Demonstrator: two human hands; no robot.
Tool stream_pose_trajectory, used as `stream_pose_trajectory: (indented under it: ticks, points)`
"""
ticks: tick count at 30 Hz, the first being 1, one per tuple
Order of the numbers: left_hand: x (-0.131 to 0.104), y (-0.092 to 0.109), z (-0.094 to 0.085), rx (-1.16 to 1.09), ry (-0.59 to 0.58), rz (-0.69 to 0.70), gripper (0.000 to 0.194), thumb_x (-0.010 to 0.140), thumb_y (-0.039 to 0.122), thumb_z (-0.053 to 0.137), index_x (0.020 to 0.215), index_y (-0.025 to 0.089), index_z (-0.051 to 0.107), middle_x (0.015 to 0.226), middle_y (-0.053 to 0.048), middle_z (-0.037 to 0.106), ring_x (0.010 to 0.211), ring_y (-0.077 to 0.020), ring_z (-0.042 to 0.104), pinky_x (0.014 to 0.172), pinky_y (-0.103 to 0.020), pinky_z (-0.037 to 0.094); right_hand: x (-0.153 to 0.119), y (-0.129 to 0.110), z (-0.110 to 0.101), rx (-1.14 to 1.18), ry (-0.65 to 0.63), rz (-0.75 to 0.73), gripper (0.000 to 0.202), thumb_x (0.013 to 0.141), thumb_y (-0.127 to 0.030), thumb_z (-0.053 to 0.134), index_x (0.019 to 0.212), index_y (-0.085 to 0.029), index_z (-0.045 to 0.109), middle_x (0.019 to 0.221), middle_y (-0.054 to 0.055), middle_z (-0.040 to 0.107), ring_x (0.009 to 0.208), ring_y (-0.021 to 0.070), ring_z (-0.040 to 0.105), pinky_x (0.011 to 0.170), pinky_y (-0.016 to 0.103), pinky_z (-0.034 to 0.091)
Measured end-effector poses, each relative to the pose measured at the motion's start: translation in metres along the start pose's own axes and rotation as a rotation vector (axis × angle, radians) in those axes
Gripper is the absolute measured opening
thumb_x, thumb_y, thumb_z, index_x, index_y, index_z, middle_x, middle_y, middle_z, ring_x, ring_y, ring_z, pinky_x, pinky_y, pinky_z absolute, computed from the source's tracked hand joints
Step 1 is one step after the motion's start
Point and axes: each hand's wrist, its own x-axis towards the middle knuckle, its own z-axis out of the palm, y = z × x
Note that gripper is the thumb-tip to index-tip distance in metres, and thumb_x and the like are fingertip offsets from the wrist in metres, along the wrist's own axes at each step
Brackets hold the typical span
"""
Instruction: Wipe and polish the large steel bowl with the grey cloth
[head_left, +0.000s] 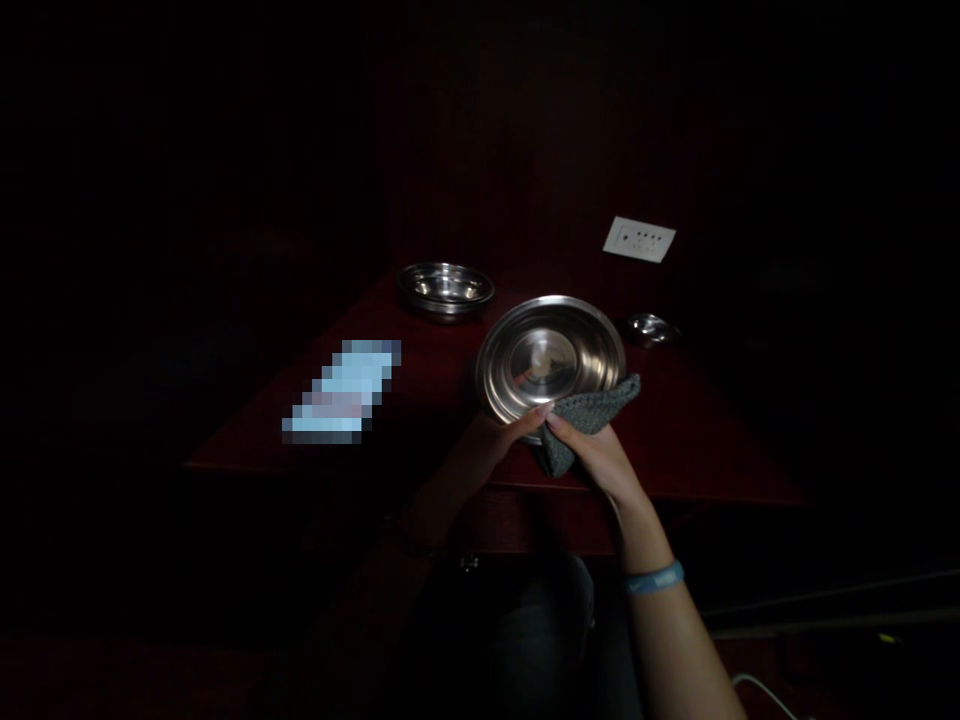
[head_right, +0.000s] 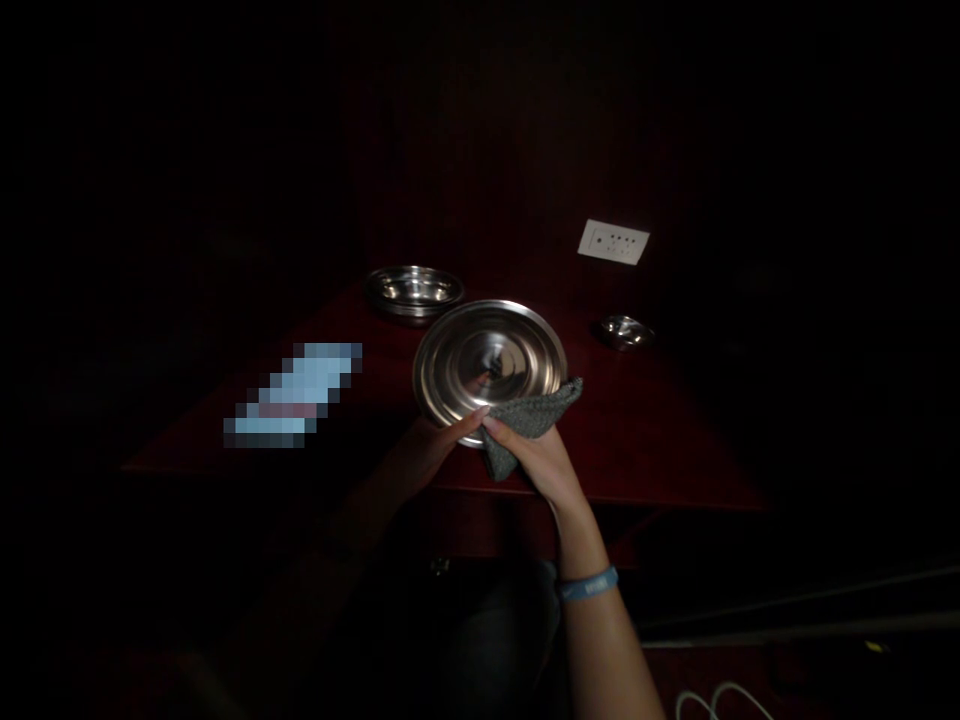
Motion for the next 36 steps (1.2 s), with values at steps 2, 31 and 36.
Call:
stream_pose_trajectory:
  ticks: [2,31,36]
  points:
    - [-0.0005,0.0021,0.0008,0.001,-0.005,-0.006,0.057,0.078,0.036,0.076,0.133,0.028,0.064,0.146,-0.005,0.059,0.140,-0.0271,0.050,0.122,-0.045,0.035,0.0000,0.0004,0.0000,0.001,-0.001,-0.002,0.065,0.067,-0.051,0.087,0.120,-0.019,0.071,0.128,0.011,0.071,0.126,0.0330,0.062,0.119,0.052,0.037]
    - [-0.0037,0.0057,0.0045,0.045,0.048,-0.013,0.057,0.080,0.038,0.075,0.134,0.023,0.063,0.143,-0.010,0.061,0.140,-0.0271,0.049,0.123,-0.047,0.031,0.0011,0.0040,0.0007,0.013,0.037,-0.012,0.062,0.067,-0.052,0.087,0.118,-0.021,0.073,0.127,0.010,0.071,0.126,0.0341,0.062,0.118,0.053,0.038]
    - [-0.0039,0.0048,0.0041,0.042,0.063,-0.024,0.056,0.080,0.040,0.076,0.133,0.027,0.064,0.142,-0.007,0.062,0.140,-0.0261,0.050,0.124,-0.046,0.030,0.0010,0.0045,0.0004,0.011,0.042,-0.014,0.061,0.068,-0.051,0.086,0.120,-0.024,0.072,0.127,0.006,0.071,0.126,0.0303,0.062,0.118,0.049,0.039]
